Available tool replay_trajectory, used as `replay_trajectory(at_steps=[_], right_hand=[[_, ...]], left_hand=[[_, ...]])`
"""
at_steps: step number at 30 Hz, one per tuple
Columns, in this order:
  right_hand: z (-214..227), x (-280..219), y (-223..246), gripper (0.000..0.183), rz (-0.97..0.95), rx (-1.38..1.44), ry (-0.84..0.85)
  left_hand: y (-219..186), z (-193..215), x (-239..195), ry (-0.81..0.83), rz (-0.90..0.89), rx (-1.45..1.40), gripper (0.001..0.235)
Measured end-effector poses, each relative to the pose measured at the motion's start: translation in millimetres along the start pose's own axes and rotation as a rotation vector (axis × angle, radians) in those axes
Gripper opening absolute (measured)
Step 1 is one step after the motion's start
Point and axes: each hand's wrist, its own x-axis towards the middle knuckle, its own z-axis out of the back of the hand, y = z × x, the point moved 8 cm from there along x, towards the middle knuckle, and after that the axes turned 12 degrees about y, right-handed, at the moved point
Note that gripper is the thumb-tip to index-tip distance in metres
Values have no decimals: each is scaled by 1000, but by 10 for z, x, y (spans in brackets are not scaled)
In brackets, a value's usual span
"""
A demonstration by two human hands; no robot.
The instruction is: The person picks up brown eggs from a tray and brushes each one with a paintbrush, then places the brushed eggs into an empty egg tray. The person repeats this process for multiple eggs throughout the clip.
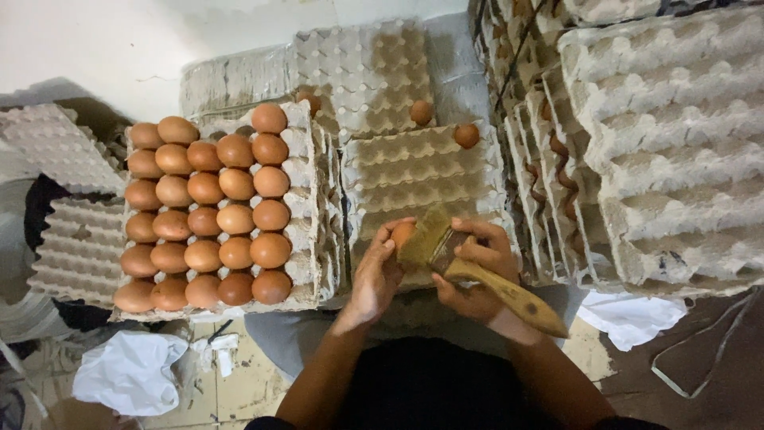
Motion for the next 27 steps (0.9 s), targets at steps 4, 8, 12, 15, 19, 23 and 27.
replay_trajectory(at_steps=[4,8,12,15,19,23,27], right_hand=[[66,143,94,44,-15,-118,-45],[1,98,159,47,0,34,0],[44,137,165,45,40,-151,9],[-53,94,171,47,52,-29,33],[-66,22,120,47,15,145,26],[-53,50,131,46,38,-79,27],[-195,-134,144,54,80,85,112]], left_hand=[[56,-35,-15,15,7,-50,54],[-13,-195,-80,3,28,-70,53],[97,-74,-130,6,72,-88,45],[178,-73,-183,28,96,-159,41],[129,-94,-219,-49,146,-85,48],[375,87,-223,-90,118,-127,41],[58,-189,-189,-134,-12,-191,45]])
